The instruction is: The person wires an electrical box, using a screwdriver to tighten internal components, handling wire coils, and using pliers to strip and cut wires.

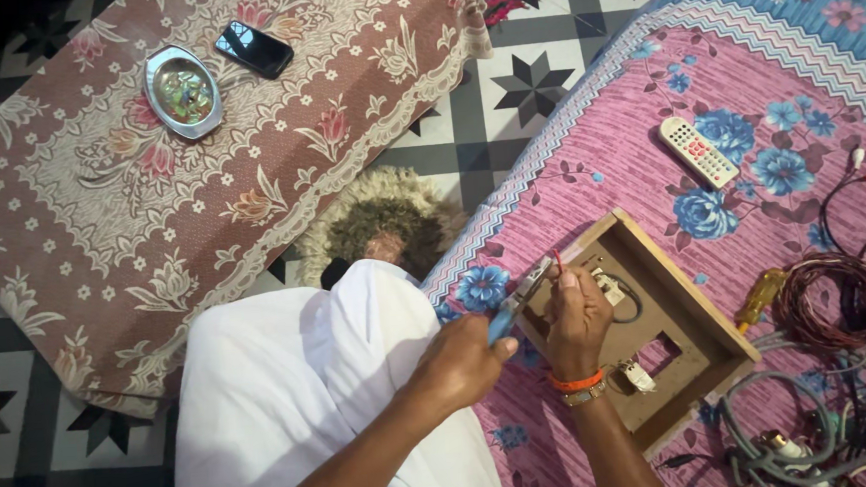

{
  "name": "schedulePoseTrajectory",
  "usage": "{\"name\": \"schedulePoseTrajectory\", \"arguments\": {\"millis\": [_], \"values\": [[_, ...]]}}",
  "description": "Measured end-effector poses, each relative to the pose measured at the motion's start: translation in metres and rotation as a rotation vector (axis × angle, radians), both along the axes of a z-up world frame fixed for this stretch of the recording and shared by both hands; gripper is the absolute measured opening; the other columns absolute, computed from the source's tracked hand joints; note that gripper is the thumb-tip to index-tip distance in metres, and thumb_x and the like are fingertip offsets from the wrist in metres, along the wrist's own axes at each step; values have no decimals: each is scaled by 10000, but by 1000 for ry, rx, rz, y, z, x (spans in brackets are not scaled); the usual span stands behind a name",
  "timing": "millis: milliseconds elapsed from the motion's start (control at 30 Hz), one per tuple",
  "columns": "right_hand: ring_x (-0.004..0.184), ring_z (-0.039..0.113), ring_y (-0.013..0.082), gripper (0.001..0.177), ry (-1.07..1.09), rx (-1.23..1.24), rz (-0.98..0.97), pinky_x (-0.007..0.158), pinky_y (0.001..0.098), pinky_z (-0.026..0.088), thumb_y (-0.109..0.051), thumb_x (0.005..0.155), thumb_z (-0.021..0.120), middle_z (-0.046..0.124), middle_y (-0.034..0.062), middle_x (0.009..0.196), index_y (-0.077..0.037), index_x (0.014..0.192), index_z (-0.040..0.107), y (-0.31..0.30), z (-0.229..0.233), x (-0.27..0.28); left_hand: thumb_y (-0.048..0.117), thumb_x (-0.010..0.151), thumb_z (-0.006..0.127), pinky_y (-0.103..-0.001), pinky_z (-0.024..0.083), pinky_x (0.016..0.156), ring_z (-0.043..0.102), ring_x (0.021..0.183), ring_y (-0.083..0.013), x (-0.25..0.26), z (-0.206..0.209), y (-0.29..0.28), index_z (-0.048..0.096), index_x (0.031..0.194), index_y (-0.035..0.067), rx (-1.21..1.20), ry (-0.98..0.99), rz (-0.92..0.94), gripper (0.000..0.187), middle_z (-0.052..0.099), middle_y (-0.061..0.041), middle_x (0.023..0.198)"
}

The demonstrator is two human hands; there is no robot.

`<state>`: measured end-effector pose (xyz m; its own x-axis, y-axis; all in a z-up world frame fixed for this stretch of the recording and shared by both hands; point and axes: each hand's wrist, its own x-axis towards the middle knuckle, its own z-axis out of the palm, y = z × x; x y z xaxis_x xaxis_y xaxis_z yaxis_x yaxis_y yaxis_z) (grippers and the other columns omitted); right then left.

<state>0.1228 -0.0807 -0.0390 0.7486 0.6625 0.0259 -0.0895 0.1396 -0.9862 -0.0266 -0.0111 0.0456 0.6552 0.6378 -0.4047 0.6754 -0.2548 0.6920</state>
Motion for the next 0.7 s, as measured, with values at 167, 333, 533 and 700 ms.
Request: {"name": "schedulePoseTrajectory", "arguments": {"millis": [167, 333, 533, 700], "values": [[547, 384, 9, 267, -141, -64, 8, 477, 217, 313, -164, 1064, 481, 465, -81, 663, 2, 1042, 688, -3, 8, -5, 305, 944, 678, -562, 510, 814, 668, 933, -477, -1, 5, 0, 654, 925, -20, -69, 96, 66, 327, 691, -279, 925], [558, 390, 8, 255, -278, -95, 15, 480, 223, 321, -131, 1084, 492, 468, -81, 659, 7, 1008, 693, -2, 11, -8, 255, 944, 657, -580, 499, 779, 659, 892, -483, -8, -4, -2, 642, 921, -7, 38, 19, 55, 264, 690, -259, 893], [574, 454, 8, 259, -468, -132, -17, 494, 212, 364, -125, 1064, 499, 543, -74, 689, 30, 1124, 698, -1, 17, -11, 205, 935, 672, -592, 487, 725, 648, 823, -485, -14, -18, -6, 629, 853, -8, 145, -113, 65, 233, 679, -254, 833], [573, 412, 9, 263, -400, -75, 10, 489, 218, 336, -143, 1088, 485, 478, -77, 672, 24, 1082, 688, -2, 17, -11, 174, 935, 675, -593, 480, 687, 641, 778, -486, -18, -21, -7, 598, 842, -2, 129, -159, 81, 214, 659, -255, 790]]}}
